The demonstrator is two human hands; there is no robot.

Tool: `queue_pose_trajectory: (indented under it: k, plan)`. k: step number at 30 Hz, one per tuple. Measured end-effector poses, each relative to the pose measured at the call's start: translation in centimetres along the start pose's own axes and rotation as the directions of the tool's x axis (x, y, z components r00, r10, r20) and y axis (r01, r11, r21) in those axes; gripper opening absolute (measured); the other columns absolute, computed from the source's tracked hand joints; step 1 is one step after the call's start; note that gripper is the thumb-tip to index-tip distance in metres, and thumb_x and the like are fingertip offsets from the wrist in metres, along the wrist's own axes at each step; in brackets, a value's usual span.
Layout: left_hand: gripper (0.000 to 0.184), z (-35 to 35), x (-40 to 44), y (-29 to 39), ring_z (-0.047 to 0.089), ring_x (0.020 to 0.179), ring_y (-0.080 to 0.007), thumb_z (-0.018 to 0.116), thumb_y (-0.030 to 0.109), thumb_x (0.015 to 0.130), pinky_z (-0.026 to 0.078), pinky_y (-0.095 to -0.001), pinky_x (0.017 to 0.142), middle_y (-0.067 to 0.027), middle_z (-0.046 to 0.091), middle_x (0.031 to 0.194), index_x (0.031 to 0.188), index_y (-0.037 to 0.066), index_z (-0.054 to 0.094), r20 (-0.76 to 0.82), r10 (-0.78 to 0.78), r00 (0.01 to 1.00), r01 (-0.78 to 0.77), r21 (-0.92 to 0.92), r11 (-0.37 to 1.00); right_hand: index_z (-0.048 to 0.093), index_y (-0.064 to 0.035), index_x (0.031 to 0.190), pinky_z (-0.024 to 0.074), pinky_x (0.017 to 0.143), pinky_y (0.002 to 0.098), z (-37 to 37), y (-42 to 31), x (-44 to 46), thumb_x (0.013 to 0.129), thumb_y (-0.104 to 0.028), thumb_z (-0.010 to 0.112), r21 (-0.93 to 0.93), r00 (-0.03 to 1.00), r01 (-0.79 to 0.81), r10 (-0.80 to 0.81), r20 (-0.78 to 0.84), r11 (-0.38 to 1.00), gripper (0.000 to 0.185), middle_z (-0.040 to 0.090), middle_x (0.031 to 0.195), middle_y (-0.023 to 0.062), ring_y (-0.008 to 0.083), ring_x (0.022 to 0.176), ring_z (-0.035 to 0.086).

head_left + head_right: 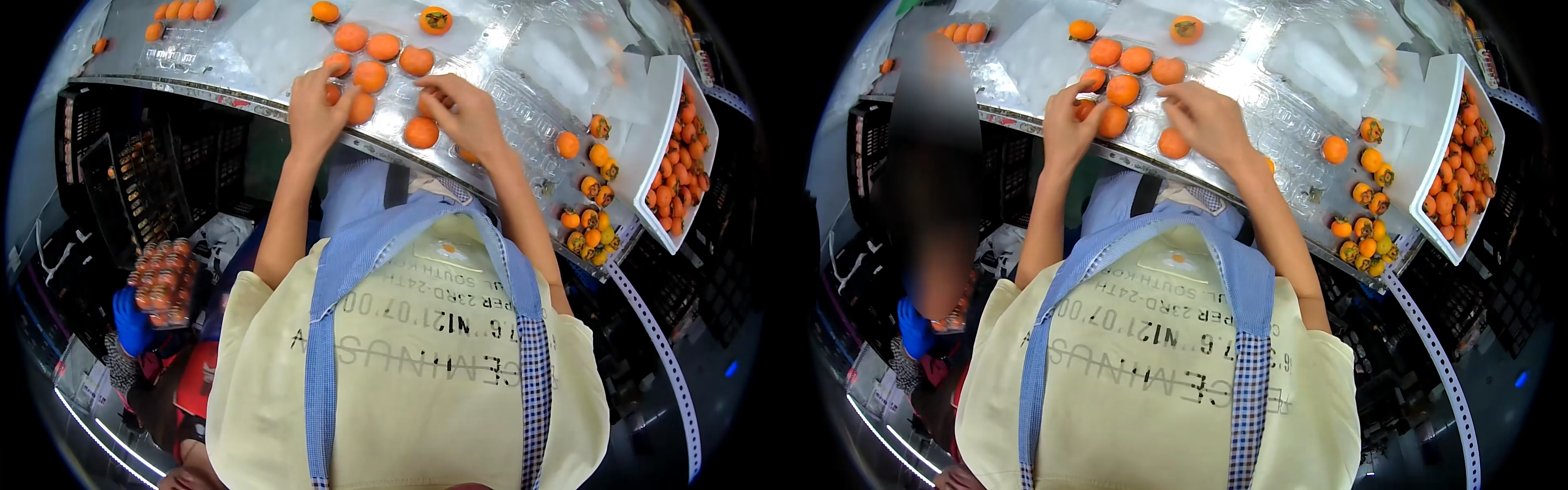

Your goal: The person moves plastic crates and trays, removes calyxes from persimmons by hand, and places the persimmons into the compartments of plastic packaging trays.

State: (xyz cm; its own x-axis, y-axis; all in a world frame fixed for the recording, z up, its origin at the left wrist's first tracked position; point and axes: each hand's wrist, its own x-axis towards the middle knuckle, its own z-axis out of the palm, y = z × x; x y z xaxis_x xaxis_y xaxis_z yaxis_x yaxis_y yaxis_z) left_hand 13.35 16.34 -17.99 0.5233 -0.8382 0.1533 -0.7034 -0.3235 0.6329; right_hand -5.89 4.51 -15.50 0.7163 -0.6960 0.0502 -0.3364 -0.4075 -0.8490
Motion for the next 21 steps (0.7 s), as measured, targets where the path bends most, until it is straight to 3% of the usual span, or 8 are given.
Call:
queue_pose_trajectory:
  k: [4, 6, 8, 11, 14, 17, 21]
  plan:
    - [0.043, 1.3, 0.8, 1.0, 0.051, 0.090, -0.0275, 0.077, 0.028, 0.065, 0.046, -0.0357, 0.074, -0.0074, 0.058, 0.098, 0.100, 0.008, 0.063, 0.029, 0.147, 0.989, -0.150, 0.175, 0.973, 0.065, -0.0087, 0.092, 0.0497, 0.062, 0.0319, 1.6, -1.3, 0.3, 0.080, -0.014, 0.061, -0.045, 0.994, 0.070, -0.065, 0.092, 0.997, 0.014, 0.065, 0.083, 0.0068, 0.0228, 0.071, 0.064]
    - [0.045, 1.6, 1.3, 1.2, 0.051, 0.088, -0.0267, 0.077, 0.030, 0.066, 0.046, -0.0356, 0.074, -0.0076, 0.058, 0.094, 0.103, 0.009, 0.063, 0.050, 0.169, 0.984, -0.176, 0.216, 0.961, 0.065, -0.0081, 0.094, 0.0498, 0.062, 0.0306, 1.6, -1.0, -0.1, 0.081, -0.014, 0.060, -0.060, 0.994, 0.045, -0.039, 0.101, 0.997, 0.015, 0.065, 0.083, 0.0074, 0.0219, 0.069, 0.063]
    - [0.041, 1.5, 1.7, 1.1, 0.050, 0.087, -0.0273, 0.077, 0.029, 0.064, 0.046, -0.0365, 0.074, -0.0085, 0.057, 0.093, 0.096, 0.007, 0.063, 0.098, 0.163, 0.982, -0.182, 0.236, 0.954, 0.065, -0.0075, 0.094, 0.0498, 0.062, 0.0303, 1.3, -0.6, -0.7, 0.081, -0.014, 0.060, -0.047, 0.993, -0.027, 0.032, 0.112, 0.999, 0.015, 0.065, 0.084, 0.0078, 0.0219, 0.068, 0.063]
    - [0.041, 1.7, 2.3, 0.8, 0.050, 0.088, -0.0276, 0.078, 0.028, 0.063, 0.046, -0.0368, 0.074, -0.0095, 0.056, 0.091, 0.092, 0.005, 0.062, 0.149, 0.178, 0.973, -0.213, 0.268, 0.940, 0.064, -0.0042, 0.101, 0.0489, 0.062, 0.0260, 0.9, 0.4, -1.5, 0.084, -0.010, 0.061, -0.045, 0.992, -0.053, 0.057, 0.108, 0.998, 0.019, 0.066, 0.084, 0.0072, 0.0139, 0.064, 0.059]
    - [0.041, 1.6, 2.6, 1.1, 0.051, 0.090, -0.0280, 0.077, 0.028, 0.063, 0.046, -0.0368, 0.075, -0.0104, 0.056, 0.091, 0.093, 0.004, 0.061, 0.203, 0.178, 0.963, -0.233, 0.288, 0.929, 0.064, -0.0038, 0.102, 0.0491, 0.063, 0.0259, 0.6, 0.7, -2.0, 0.084, -0.010, 0.060, -0.048, 0.988, -0.092, 0.097, 0.121, 0.995, 0.019, 0.066, 0.086, 0.0078, 0.0140, 0.065, 0.059]
    - [0.039, 1.3, 3.0, 1.7, 0.052, 0.091, -0.0286, 0.075, 0.026, 0.065, 0.046, -0.0373, 0.075, -0.0114, 0.057, 0.091, 0.092, 0.003, 0.060, 0.233, 0.170, 0.957, -0.235, 0.292, 0.927, 0.065, -0.0060, 0.095, 0.0494, 0.062, 0.0319, 0.7, 0.5, -2.6, 0.082, -0.012, 0.059, -0.033, 0.993, -0.092, 0.095, 0.069, 0.995, 0.015, 0.065, 0.084, 0.0102, 0.0234, 0.067, 0.063]
    - [0.037, 1.7, 2.9, 2.0, 0.056, 0.083, -0.0291, 0.073, 0.024, 0.066, 0.047, -0.0386, 0.071, -0.0125, 0.059, 0.088, 0.092, 0.003, 0.059, 0.209, 0.156, 0.965, -0.223, 0.346, 0.911, 0.065, -0.0058, 0.094, 0.0494, 0.062, 0.0322, 0.8, 0.9, -3.1, 0.082, -0.012, 0.059, -0.028, 0.994, -0.091, 0.093, 0.059, 0.995, 0.015, 0.065, 0.083, 0.0102, 0.0238, 0.068, 0.063]
